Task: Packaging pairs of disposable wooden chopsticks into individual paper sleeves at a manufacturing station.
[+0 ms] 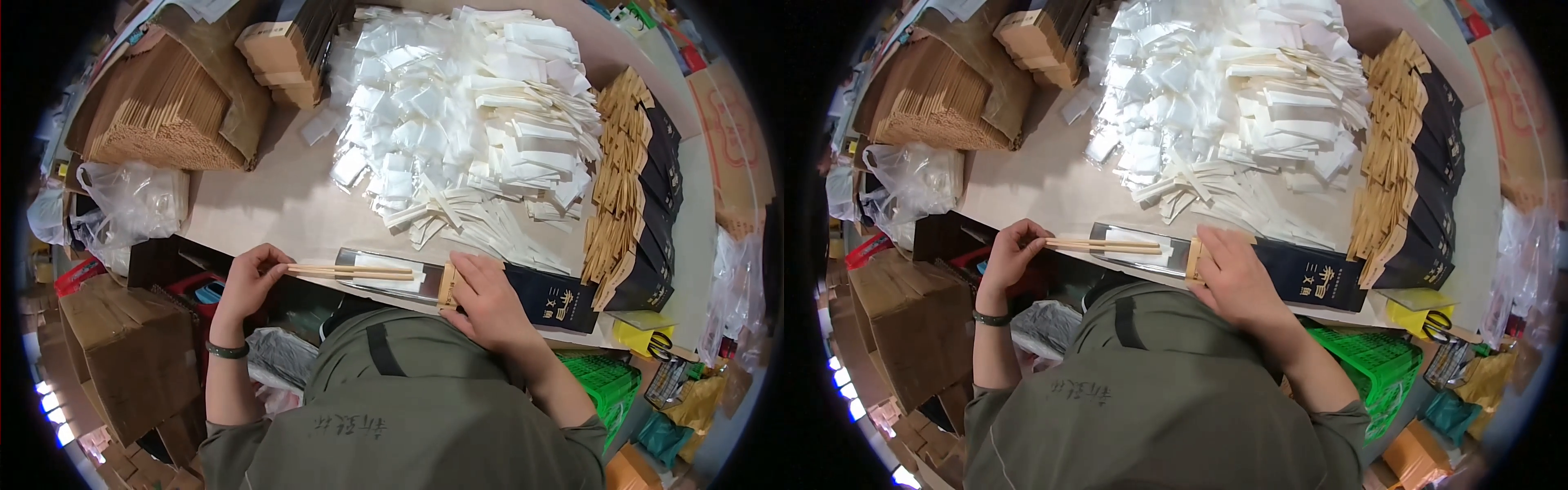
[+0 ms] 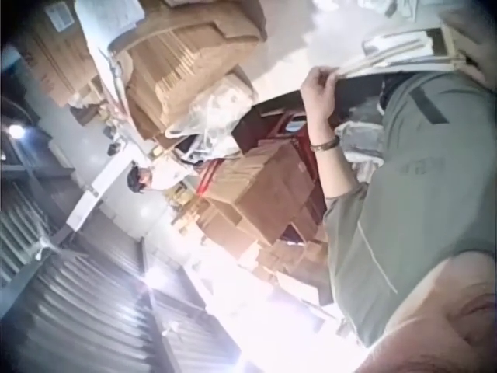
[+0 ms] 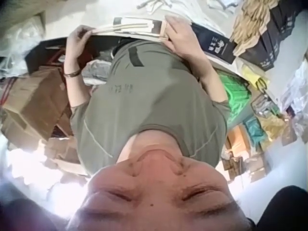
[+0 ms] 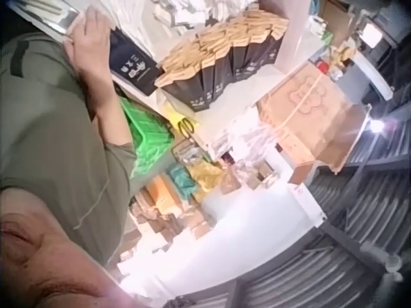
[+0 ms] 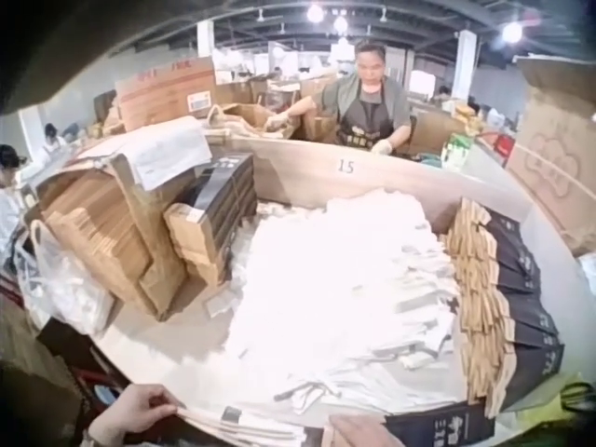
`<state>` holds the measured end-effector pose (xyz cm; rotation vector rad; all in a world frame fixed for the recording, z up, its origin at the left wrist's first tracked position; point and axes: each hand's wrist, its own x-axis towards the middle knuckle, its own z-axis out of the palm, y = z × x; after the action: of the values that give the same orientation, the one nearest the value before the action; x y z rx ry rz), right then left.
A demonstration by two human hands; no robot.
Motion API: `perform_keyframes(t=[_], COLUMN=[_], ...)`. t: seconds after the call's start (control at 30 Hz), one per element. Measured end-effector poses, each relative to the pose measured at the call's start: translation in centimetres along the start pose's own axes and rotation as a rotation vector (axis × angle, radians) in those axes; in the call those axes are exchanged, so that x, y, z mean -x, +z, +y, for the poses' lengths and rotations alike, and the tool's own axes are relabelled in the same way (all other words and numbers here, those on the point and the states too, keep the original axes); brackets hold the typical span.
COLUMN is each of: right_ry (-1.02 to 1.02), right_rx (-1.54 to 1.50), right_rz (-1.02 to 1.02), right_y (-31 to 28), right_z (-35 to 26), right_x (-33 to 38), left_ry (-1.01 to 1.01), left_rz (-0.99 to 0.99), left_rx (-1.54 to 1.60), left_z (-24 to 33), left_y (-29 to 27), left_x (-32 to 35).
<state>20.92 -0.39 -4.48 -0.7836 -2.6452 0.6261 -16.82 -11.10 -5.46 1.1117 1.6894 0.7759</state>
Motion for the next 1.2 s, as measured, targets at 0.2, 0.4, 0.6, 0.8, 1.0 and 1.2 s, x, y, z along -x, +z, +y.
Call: perform_keyframes(t=[0.2,0.4,0.6,0.8,1.0,1.2], right_ry=[-0.049,0.121,0.113,-0.169,0.317,0.076], right_rx=[-0.115,0.011,-0.164,0.014,0.494,-0.007], right_rz=[-0.002,0.030,0.013,0.097,0.289,-0.118], right_y=[1.4,0.6,0.6,-1.4,-17.2,-5.2], right_z=[-0.2,-0.4,-0.7,-1.4,10.3,5.4], right_x=[-0.9,-0.6,-0.7,-1.8,4.1,5.3], left_ry=[0.327,0.077,0.341,0.700,0.191,0.478], left_rz=[-0.093,0.251,-0.307,0.063,0.078,-0.695], left_rx=[-0.235,-0.050,-0.022,-0.886,-0.476,-0.124], left_z=[5.3,4.9,8.4,6.6,8.6,9.7], left_y=[11.4,12.3,15.3,11.5,10.9,16.6], left_x=[-2.3,-3.7,-1.4,-2.8,-3.3,-3.4])
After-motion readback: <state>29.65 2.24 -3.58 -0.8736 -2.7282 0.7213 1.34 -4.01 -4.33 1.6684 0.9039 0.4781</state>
